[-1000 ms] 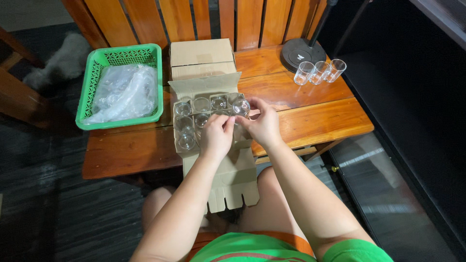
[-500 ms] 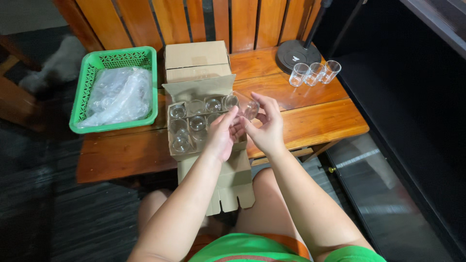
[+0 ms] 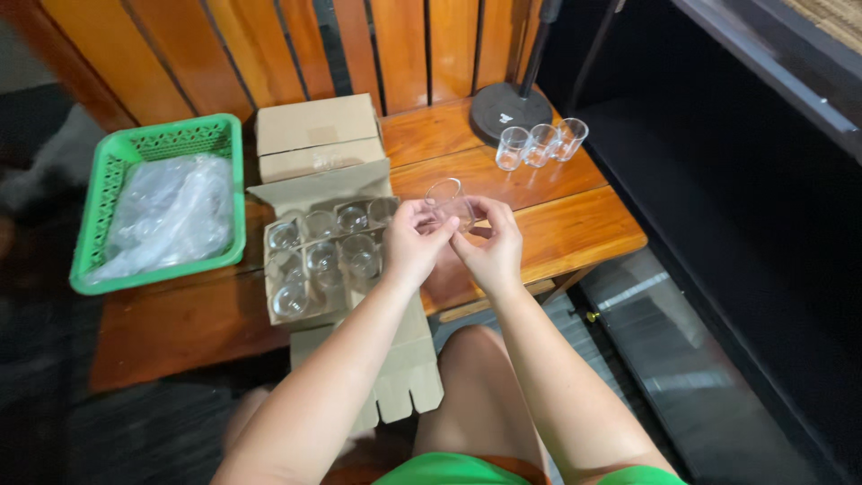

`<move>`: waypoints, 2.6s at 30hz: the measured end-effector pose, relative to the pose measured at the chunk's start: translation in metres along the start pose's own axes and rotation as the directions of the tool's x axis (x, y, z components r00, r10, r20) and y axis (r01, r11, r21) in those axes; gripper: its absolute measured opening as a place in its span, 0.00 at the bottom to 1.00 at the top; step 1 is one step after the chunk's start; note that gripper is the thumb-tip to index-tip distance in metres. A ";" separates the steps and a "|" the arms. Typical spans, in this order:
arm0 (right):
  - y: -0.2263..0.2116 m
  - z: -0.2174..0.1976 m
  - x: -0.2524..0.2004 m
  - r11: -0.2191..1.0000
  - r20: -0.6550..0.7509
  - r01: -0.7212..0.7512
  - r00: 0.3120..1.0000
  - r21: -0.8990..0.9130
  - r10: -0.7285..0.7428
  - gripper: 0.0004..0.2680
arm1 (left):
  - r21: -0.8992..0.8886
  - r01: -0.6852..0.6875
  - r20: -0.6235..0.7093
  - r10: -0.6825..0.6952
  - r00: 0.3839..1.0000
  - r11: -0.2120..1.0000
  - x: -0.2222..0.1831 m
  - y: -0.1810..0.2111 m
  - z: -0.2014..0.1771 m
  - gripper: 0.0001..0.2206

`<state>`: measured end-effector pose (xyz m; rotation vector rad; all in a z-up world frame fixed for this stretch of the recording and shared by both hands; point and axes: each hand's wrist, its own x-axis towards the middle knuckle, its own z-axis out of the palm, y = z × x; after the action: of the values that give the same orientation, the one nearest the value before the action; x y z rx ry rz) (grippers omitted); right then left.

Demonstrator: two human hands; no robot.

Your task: The person opens a cardboard box and removes several small glass cups one by one, placing them on a wooden surface next to each other.

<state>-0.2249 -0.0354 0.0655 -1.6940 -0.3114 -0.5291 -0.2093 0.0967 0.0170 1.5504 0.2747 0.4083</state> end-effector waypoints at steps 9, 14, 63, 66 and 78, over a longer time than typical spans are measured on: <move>0.048 0.006 0.036 0.993 -0.099 -0.094 0.991 -0.067 0.087 0.16 | 0.382 0.051 -0.057 -0.032 0.998 0.923 0.023 0.036 0.036 0.23; 0.069 0.010 0.055 0.984 -0.106 -0.176 0.980 -0.043 0.170 0.14 | 0.457 0.085 -0.062 -0.064 0.996 0.885 0.046 0.032 0.061 0.21; 0.148 0.016 0.085 0.973 -0.100 -0.230 0.968 0.006 0.229 0.13 | 0.517 -0.004 0.031 -0.014 0.999 0.856 0.096 0.010 0.061 0.16; 0.096 0.020 0.070 0.978 -0.062 -0.203 0.977 0.044 0.206 0.11 | 0.400 -0.151 0.080 0.130 0.988 0.904 0.058 0.042 0.017 0.13; 0.016 0.084 -0.004 0.971 0.369 0.164 0.925 -0.176 -0.090 0.12 | 0.639 -0.190 -0.075 0.307 0.949 0.745 -0.039 0.033 -0.164 0.13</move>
<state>-0.2060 0.0436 0.0392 -1.9807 -0.6553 -0.3510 -0.3158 0.2282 0.0444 2.2321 0.3647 0.7209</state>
